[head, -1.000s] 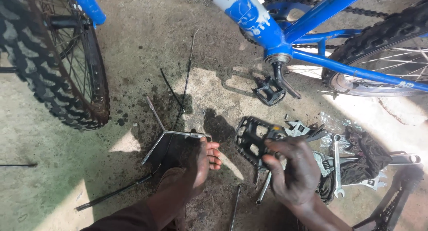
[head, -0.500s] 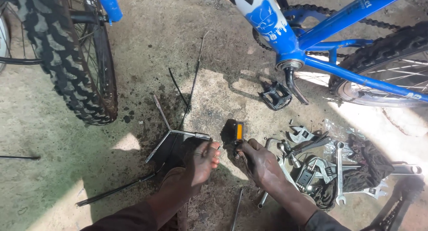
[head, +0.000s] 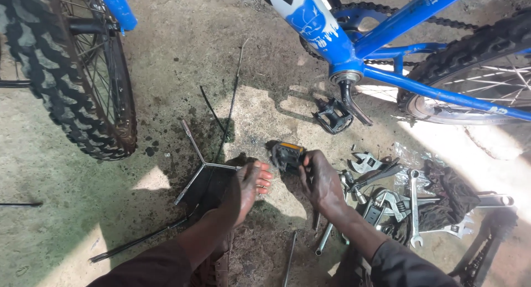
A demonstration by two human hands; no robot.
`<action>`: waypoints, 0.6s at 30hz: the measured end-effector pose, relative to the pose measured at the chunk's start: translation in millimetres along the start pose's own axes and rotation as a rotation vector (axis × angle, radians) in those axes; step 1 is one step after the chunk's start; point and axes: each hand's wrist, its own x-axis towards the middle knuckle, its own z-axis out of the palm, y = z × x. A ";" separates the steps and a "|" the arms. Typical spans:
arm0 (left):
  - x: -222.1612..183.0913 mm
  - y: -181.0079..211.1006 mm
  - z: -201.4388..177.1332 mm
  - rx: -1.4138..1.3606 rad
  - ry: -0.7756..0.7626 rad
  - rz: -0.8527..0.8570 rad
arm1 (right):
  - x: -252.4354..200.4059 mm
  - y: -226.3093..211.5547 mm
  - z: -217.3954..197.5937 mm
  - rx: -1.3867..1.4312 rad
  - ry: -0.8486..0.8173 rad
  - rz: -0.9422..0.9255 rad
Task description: Inspecting and disassembling the internal components of a bicycle pedal using hand tools
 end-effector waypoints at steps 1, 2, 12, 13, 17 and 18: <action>3.1 -1.6 -5.7 -0.046 0.018 0.003 | 3.3 -7.5 -10.2 0.040 0.028 0.066; 0.4 1.8 -7.9 -0.048 0.014 0.001 | 1.8 -17.7 -20.6 0.036 0.028 0.069; -2.7 0.7 -21.0 0.110 0.177 0.109 | -31.1 15.8 -3.4 -0.059 0.103 -0.410; -2.0 1.0 -21.5 0.101 0.176 0.108 | -35.7 19.7 1.8 -0.019 -0.004 -0.352; -5.5 2.4 -19.1 0.061 0.160 0.084 | -37.2 -16.0 -11.5 0.132 0.156 -0.196; -4.6 0.3 -18.9 0.068 0.154 0.086 | -36.8 -2.7 -3.6 0.138 0.179 -0.251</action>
